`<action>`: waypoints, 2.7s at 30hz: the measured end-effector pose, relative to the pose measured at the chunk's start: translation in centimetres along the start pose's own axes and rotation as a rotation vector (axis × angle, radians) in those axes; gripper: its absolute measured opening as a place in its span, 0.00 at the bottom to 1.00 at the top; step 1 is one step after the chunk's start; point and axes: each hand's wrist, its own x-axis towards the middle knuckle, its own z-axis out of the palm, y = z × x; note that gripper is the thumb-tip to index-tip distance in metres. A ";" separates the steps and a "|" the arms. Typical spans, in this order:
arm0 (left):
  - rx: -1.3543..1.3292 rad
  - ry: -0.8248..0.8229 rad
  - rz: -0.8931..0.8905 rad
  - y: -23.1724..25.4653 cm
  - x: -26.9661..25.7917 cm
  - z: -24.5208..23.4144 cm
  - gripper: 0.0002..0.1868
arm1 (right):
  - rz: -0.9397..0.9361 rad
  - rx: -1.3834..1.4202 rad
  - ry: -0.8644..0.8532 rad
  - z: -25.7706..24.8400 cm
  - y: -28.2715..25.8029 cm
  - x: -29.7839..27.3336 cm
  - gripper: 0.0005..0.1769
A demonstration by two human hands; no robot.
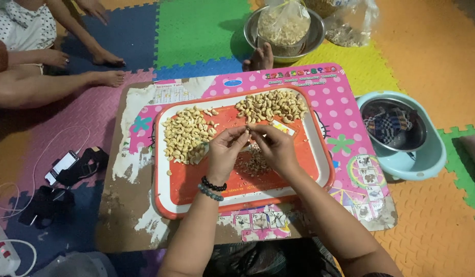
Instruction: Manually peeling the skins off peanuts and separating the nuts from the husks on a tray.
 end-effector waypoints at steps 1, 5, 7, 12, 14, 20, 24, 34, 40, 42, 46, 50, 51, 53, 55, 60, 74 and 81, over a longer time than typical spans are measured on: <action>0.001 -0.002 0.003 0.4 -0.1 0.2 0.15 | -0.002 0.001 0.002 -0.1 -0.4 0.1 0.07; 0.050 0.043 0.026 0.2 0.1 0.0 0.15 | 0.013 0.031 -0.033 -0.3 -1.1 0.1 0.10; 0.094 0.064 0.061 0.1 0.3 -0.8 0.15 | -0.004 0.018 -0.074 0.3 -0.6 0.0 0.11; 0.204 0.048 0.062 0.9 -0.1 -0.3 0.14 | -0.098 -0.178 -0.024 0.0 -0.9 0.4 0.07; 0.211 0.049 0.070 0.7 0.1 -0.3 0.16 | -0.048 -0.134 -0.022 0.0 0.2 0.0 0.07; 0.193 0.050 0.059 1.7 0.0 -0.1 0.17 | 0.040 -0.011 -0.060 -0.2 -0.6 0.1 0.10; 0.205 0.045 0.055 1.9 -0.3 0.0 0.16 | 0.025 -0.021 -0.101 -0.1 -1.3 0.4 0.10; 0.173 0.027 0.032 1.6 -0.2 0.0 0.16 | 0.136 0.128 -0.098 -0.1 1.0 0.1 0.10; 0.008 0.046 -0.080 2.0 -0.3 0.3 0.18 | 0.189 0.190 -0.147 -0.5 -0.5 0.2 0.13; -0.022 0.053 -0.098 2.0 -0.3 0.3 0.19 | 0.189 0.167 -0.141 -0.4 -0.5 0.1 0.13; -0.074 0.063 -0.140 1.8 0.0 0.0 0.17 | 0.105 0.143 -0.100 -0.3 -1.0 0.1 0.14; -0.169 0.083 -0.188 2.0 0.0 -0.2 0.17 | 0.048 0.105 -0.080 0.0 -1.2 0.1 0.14; -0.167 0.085 -0.184 2.1 0.0 -0.3 0.17 | 0.045 0.104 -0.082 0.2 -1.2 0.2 0.14; -0.165 0.089 -0.180 2.1 0.1 -0.3 0.17 | 0.042 0.103 -0.088 0.3 -1.2 0.3 0.14; -0.162 0.092 -0.181 2.0 0.0 -0.3 0.17 | 0.043 0.101 -0.093 0.4 -1.2 0.2 0.14; -0.150 0.089 -0.153 2.4 0.0 -0.1 0.16 | 0.018 0.093 -0.097 0.3 -1.4 0.4 0.13; -0.121 0.080 -0.143 2.2 0.4 0.2 0.15 | 0.015 0.068 -0.104 0.2 -1.1 0.4 0.12; -0.105 0.080 -0.153 1.6 0.5 -0.4 0.15 | 0.030 0.052 -0.114 -0.5 0.0 0.6 0.11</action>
